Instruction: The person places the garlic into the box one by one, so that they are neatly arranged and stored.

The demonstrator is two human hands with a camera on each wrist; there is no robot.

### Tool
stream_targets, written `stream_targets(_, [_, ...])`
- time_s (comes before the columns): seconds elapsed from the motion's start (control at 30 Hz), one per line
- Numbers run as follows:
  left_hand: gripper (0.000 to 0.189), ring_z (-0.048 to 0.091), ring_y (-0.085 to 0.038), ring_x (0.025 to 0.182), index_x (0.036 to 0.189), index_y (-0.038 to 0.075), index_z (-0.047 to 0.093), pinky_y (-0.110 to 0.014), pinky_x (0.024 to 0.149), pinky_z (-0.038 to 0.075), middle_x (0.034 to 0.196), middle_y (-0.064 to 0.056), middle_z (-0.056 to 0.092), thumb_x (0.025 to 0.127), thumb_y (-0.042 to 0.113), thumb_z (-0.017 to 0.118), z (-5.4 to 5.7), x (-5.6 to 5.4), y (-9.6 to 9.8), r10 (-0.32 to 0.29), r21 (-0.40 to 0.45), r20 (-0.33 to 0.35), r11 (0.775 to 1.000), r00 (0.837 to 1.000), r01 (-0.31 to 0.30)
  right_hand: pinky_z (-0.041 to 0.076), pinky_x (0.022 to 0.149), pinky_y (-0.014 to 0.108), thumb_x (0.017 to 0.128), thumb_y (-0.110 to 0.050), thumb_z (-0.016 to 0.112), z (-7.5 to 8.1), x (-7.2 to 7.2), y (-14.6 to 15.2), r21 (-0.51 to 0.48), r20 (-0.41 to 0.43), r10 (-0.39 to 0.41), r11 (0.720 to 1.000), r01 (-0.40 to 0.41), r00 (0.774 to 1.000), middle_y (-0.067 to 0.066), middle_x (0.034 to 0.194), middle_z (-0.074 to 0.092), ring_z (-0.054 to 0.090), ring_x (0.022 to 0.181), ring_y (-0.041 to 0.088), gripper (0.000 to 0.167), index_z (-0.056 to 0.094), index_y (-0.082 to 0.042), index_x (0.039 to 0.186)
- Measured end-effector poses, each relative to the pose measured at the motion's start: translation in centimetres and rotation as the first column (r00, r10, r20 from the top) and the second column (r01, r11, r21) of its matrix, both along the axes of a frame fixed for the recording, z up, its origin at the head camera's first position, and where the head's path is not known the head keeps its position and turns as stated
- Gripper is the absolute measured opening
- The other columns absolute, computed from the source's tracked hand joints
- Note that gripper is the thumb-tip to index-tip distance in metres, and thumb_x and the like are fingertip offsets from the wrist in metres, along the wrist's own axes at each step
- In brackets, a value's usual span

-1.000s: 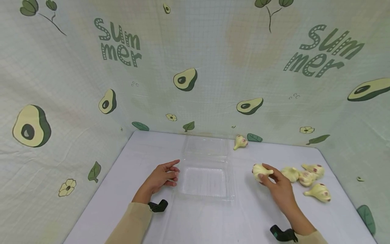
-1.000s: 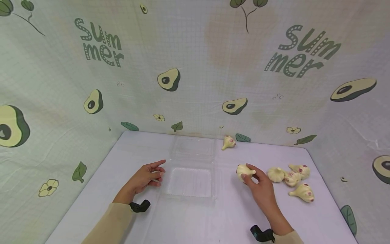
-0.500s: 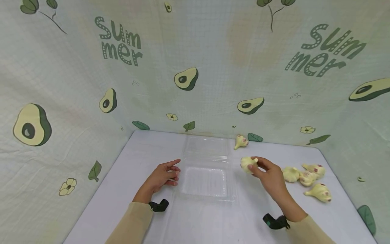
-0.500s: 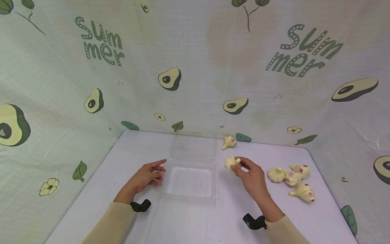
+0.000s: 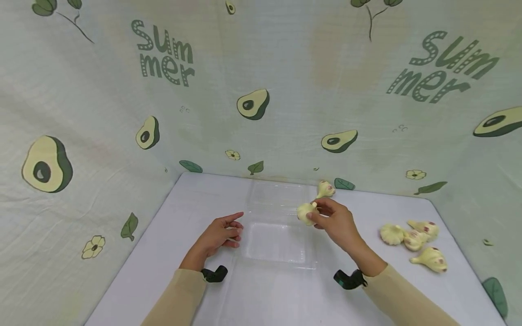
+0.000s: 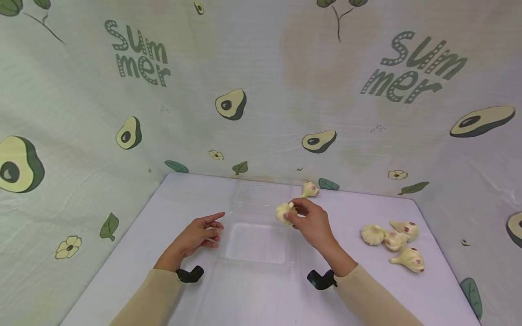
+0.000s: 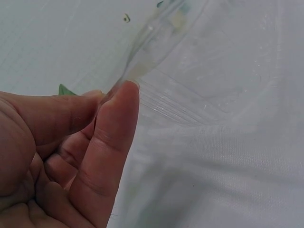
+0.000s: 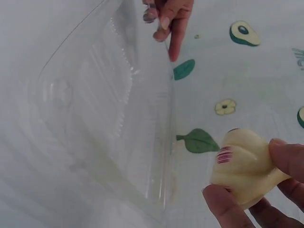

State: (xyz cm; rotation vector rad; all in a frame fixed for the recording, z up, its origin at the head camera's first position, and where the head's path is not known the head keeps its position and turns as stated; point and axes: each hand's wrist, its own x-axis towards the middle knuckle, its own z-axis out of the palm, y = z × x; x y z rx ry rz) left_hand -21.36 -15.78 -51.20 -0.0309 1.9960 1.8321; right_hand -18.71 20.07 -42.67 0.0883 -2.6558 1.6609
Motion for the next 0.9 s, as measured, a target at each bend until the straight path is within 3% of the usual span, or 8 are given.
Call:
stream_targets(0.2, [0.066, 0.067, -0.018, 0.08, 0.16, 0.016, 0.049, -0.031, 0.069, 0.065, 0.121, -0.013, 0.062, 0.1, -0.003, 0.068, 0.1, -0.1, 0.1, 0.0, -0.006, -0.002, 1.0, 1.0, 0.0, 0.067, 0.075, 0.034, 0.097, -0.017, 0.077, -0.2, -1.0, -2.5, -0.011, 0.01, 0.037, 0.999, -0.037, 0.999, 0.021, 0.125, 0.073, 0.075, 0.109, 0.03, 0.034, 0.071, -0.002, 0.127])
stream_targets(0.57, [0.064, 0.066, -0.017, 0.079, 0.159, 0.014, 0.049, -0.033, 0.069, 0.066, 0.12, -0.016, 0.063, 0.1, -0.003, 0.067, 0.5, 0.1, 0.2, 0.009, -0.012, -0.008, 1.0, 1.0, -0.009, 0.066, 0.072, 0.033, 0.094, -0.014, 0.079, -0.9, -2.6, -8.0, 0.013, 0.021, 0.156, 0.988, -0.156, 0.988, 0.013, 0.117, 0.077, 0.075, 0.098, 0.021, 0.026, 0.074, -0.006, 0.119])
stream_targets(0.9, [0.065, 0.066, -0.016, 0.078, 0.159, 0.014, 0.05, -0.033, 0.068, 0.066, 0.118, -0.013, 0.063, 0.099, -0.004, 0.067, 0.4, 0.1, 0.2, 0.021, -0.017, 0.002, 1.0, 1.0, -0.021, 0.062, 0.064, 0.029, 0.091, -0.014, 0.082, -3.4, -3.5, -11.2, 0.056, 0.017, 0.222, 0.973, -0.223, 0.975, 0.007, 0.106, 0.078, 0.07, 0.085, 0.014, 0.023, 0.076, -0.007, 0.113])
